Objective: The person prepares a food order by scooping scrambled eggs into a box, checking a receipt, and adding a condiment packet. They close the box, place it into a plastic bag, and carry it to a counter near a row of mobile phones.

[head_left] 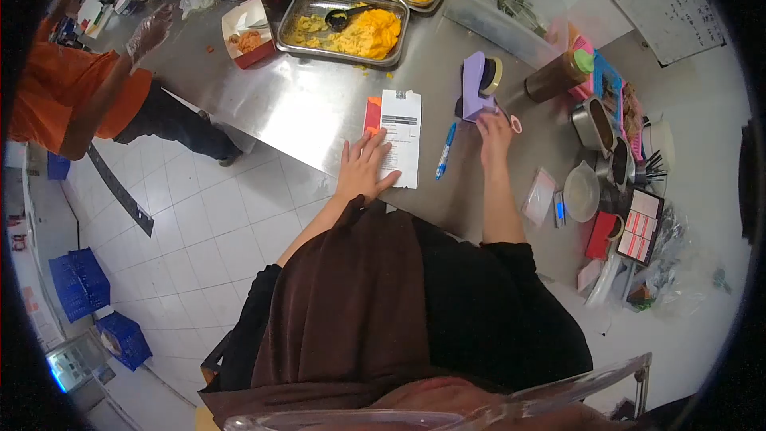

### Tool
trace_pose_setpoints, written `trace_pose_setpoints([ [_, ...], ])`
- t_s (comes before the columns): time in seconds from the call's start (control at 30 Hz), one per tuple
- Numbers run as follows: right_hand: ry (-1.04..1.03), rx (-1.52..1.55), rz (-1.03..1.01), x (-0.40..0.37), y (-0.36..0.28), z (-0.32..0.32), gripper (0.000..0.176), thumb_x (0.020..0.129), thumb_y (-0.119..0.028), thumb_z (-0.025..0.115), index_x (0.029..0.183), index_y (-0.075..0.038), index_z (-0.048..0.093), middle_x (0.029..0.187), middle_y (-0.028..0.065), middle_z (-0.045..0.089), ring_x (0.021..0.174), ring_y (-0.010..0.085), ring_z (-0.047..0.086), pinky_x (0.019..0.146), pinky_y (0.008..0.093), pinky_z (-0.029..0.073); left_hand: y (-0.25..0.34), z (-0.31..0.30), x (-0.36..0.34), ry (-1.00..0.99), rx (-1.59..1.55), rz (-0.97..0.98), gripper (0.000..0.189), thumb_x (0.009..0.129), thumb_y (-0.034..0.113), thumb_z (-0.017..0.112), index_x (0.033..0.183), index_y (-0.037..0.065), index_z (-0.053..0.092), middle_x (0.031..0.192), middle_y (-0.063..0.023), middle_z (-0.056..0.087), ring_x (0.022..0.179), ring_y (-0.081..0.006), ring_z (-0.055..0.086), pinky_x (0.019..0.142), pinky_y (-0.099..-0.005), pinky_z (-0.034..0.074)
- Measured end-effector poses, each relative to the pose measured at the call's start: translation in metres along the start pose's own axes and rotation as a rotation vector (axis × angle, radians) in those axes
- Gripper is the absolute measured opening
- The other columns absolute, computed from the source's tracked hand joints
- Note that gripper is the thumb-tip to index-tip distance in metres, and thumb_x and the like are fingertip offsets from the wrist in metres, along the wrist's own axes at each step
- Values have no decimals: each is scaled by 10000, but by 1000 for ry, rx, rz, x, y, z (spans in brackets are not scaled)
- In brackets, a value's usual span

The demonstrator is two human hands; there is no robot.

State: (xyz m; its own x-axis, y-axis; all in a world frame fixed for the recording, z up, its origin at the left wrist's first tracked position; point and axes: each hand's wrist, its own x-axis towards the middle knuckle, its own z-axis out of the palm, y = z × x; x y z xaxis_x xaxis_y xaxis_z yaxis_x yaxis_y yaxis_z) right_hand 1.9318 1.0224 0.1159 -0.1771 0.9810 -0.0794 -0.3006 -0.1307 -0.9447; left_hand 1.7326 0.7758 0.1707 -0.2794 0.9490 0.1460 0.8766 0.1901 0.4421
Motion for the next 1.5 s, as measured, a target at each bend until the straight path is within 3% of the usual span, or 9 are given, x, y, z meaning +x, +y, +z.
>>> trace_pose_setpoints([
  [0.23, 333, 79, 99, 5, -4, -2, 90, 846, -47, 555, 850, 42, 566, 857, 104, 579, 848, 200, 576, 791, 336, 510, -1, -2, 0, 29, -129, 1, 579, 730, 394, 649, 1194, 85, 490, 1402, -196, 208, 1293, -374, 204, 1035, -549, 179],
  [0.33, 271, -809, -509, -48, -31, 45, 106, 858, -81, 555, 891, 15, 586, 858, 77, 600, 823, 155, 584, 739, 285, 489, 3, -4, -1, 47, -92, -17, 568, 720, 412, 653, 1174, 100, 515, 1399, -214, 195, 1300, -409, 170, 1029, -582, 142],
  [0.47, -708, -858, -174, -79, -26, 145, 164, 849, -152, 539, 864, -10, 618, 739, 81, 628, 681, 190, 601, 671, 319, 493, 6, -3, -2, 76, -35, -42, 551, 722, 446, 638, 1164, 134, 538, 1404, -208, 187, 1314, -416, 130, 1031, -605, 82],
  [0.57, -817, -1587, -143, -85, -54, 208, 262, 745, -270, 637, 818, -19, 661, 841, 146, 656, 775, 296, 641, 669, 372, 515, 10, -8, -3, 57, 12, -62, 551, 742, 471, 615, 1180, 147, 532, 1417, -237, 153, 1318, -420, 110, 1035, -597, 61],
  [0.7, -819, -1660, -76, -70, -75, 203, 294, 702, -297, 658, 874, -59, 680, 886, 129, 662, 850, 288, 644, 696, 388, 519, 13, -10, -2, 7, -1, -64, 565, 734, 461, 635, 1186, 138, 531, 1409, -287, 134, 1306, -445, 109, 1017, -614, 88],
  [1.0, -239, -1212, -28, -103, -78, -12, 183, 763, -218, 586, 753, -37, 610, 772, 153, 628, 687, 324, 603, 611, 424, 476, -10, 8, 6, 169, -47, 237, 504, 673, 280, 701, 1102, 67, 547, 1328, -274, 274, 1200, -421, 270, 972, -496, 251],
  [1.13, 62, -1096, -172, -158, -117, -153, 227, 785, -74, 549, 1007, -43, 588, 979, 163, 603, 924, 291, 569, 795, 382, 458, 19, 10, 16, 254, -239, 156, 414, 658, 211, 658, 1025, 59, 542, 1301, -255, 300, 1154, -395, 300, 949, -496, 258],
  [1.33, 483, -1091, -75, -199, -232, -293, 392, 764, -171, 649, 1121, -52, 540, 1059, 184, 549, 951, 309, 551, 834, 373, 444, 155, 38, 44, 230, -82, 360, 263, 717, 128, 601, 954, 45, 526, 1286, -234, 294, 1179, -416, 275, 956, -544, 229],
  [1.5, 291, -1258, -204, -121, -322, -409, 396, 791, -251, 595, 1111, -26, 536, 1054, 205, 548, 990, 337, 537, 861, 402, 424, 263, 119, 50, -17, -203, 308, 303, 686, 68, 611, 976, 42, 529, 1291, -251, 280, 1182, -429, 269, 964, -517, 257],
])
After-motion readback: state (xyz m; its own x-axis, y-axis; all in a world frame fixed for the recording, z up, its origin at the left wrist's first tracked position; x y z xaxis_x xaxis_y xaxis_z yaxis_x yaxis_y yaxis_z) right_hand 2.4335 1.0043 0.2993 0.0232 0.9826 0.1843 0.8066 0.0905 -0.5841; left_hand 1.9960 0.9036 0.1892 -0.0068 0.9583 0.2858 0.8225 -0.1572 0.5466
